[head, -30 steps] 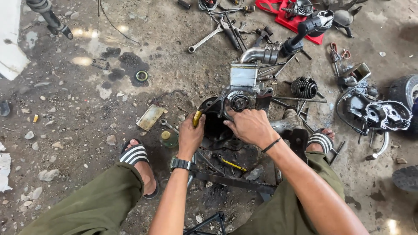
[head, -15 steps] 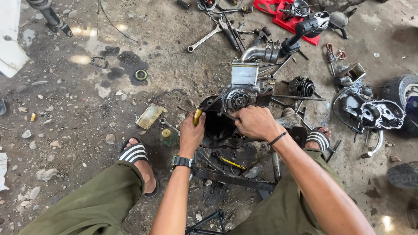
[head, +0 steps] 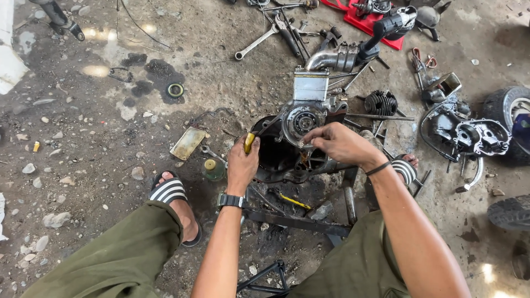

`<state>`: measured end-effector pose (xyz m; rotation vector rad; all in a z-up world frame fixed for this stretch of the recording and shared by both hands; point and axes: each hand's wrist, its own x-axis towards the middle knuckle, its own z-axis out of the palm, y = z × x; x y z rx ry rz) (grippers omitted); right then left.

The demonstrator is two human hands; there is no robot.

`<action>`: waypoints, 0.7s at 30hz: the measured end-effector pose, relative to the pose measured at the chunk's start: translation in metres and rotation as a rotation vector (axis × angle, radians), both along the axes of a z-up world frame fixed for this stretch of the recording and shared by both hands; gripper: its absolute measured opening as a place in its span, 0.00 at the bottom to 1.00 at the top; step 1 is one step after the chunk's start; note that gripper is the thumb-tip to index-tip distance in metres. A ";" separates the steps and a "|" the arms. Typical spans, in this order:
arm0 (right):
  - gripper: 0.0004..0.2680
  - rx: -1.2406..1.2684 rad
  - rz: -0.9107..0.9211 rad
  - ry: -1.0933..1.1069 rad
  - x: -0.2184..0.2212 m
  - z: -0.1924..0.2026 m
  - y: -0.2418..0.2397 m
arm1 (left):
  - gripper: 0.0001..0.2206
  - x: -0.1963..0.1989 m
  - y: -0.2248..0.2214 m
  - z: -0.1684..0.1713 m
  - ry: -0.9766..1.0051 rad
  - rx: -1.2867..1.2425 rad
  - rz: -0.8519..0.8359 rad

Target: Cleaning residue and gasket material from a motorcycle engine block using a small scraping tool.

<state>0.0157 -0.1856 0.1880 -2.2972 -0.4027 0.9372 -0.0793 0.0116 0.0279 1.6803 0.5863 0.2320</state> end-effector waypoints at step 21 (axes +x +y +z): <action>0.27 -0.333 0.156 -0.283 -0.087 0.004 -0.007 | 0.17 -0.004 -0.001 -0.005 -0.022 0.059 -0.051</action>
